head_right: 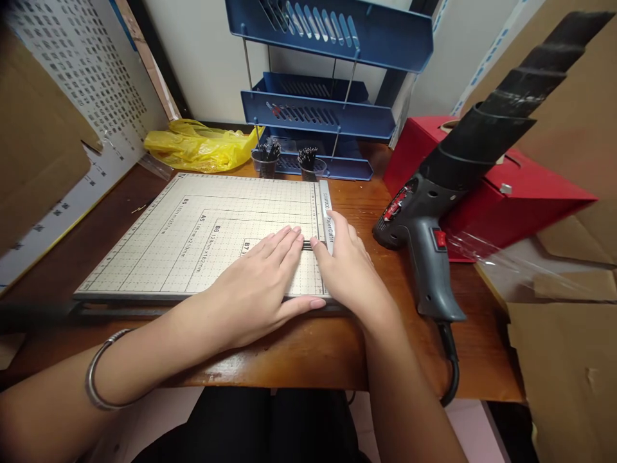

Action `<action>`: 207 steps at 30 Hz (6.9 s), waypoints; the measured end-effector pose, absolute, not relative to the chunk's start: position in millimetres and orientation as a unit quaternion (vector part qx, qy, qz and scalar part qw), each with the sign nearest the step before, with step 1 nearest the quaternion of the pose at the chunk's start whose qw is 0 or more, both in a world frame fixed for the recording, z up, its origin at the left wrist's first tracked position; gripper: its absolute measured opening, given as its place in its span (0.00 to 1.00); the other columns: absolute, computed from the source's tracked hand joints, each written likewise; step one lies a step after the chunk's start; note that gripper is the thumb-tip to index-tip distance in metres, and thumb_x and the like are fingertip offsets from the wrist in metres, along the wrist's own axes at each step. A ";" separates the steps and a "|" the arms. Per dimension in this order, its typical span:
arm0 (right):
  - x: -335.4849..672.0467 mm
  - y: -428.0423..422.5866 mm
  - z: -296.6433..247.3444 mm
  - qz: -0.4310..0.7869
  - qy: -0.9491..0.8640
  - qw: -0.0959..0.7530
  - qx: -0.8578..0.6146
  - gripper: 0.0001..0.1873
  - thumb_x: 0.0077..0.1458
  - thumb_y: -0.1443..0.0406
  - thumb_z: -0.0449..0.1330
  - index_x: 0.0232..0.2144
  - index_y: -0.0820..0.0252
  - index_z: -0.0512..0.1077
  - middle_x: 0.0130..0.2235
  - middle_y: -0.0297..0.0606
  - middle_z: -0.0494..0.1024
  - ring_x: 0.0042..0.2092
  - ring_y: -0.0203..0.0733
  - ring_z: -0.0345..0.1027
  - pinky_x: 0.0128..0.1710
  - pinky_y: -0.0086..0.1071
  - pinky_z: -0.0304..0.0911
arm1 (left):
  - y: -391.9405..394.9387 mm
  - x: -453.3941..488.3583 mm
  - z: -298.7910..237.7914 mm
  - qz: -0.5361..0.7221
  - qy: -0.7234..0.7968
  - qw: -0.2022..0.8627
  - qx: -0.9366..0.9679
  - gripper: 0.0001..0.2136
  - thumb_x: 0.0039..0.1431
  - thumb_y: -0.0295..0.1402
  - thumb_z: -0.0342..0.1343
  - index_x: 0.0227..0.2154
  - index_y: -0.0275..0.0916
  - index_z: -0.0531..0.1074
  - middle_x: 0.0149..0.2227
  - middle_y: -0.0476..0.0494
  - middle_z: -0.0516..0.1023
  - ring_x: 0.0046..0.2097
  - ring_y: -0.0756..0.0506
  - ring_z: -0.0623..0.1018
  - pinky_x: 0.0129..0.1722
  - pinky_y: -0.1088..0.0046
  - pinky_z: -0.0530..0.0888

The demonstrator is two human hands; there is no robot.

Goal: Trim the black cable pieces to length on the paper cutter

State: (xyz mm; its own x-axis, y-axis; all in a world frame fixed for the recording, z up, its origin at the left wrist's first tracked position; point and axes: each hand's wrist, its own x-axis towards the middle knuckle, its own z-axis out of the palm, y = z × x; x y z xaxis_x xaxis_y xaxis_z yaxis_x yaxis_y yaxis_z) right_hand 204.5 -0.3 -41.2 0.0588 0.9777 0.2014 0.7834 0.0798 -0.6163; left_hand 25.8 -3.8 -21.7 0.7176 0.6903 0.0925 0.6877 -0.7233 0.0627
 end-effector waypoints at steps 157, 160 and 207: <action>172.4 -7.4 -27.8 0.208 -0.555 0.274 -0.757 0.15 0.65 0.55 0.46 0.49 0.53 0.63 0.55 0.45 0.73 0.55 0.55 0.68 0.53 0.50 0.60 | 3.1 -5.9 20.5 -0.065 0.492 -0.060 0.866 0.28 0.75 0.42 0.35 0.70 0.32 0.55 0.70 0.27 0.57 0.70 0.26 0.60 0.62 0.28 0.59; 172.0 -7.3 -26.6 0.206 -0.556 0.270 -0.759 0.15 0.65 0.55 0.46 0.49 0.53 0.63 0.54 0.45 0.73 0.55 0.55 0.67 0.53 0.50 0.60 | 14.5 -6.2 19.9 -0.072 0.517 -0.070 0.850 0.27 0.74 0.33 0.35 0.71 0.26 0.51 0.70 0.25 0.57 0.70 0.27 0.61 0.61 0.31 0.63; 172.5 -10.0 -24.4 0.199 -0.557 0.270 -0.760 0.17 0.65 0.55 0.47 0.50 0.55 0.64 0.55 0.48 0.74 0.54 0.57 0.69 0.52 0.50 0.60 | 23.7 4.3 6.4 -0.053 0.507 -0.079 0.857 0.26 0.72 0.33 0.36 0.65 0.24 0.62 0.66 0.17 0.64 0.65 0.24 0.68 0.61 0.37 0.62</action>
State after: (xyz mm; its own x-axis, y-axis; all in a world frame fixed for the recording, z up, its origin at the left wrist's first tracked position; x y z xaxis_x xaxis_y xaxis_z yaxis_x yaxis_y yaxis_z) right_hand 172.5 -10.0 -24.4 0.2997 0.9540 -0.0018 0.7396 -0.2335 -0.6313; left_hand 4.3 23.7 6.4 0.4802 0.8771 -0.0115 0.8603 -0.4736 -0.1885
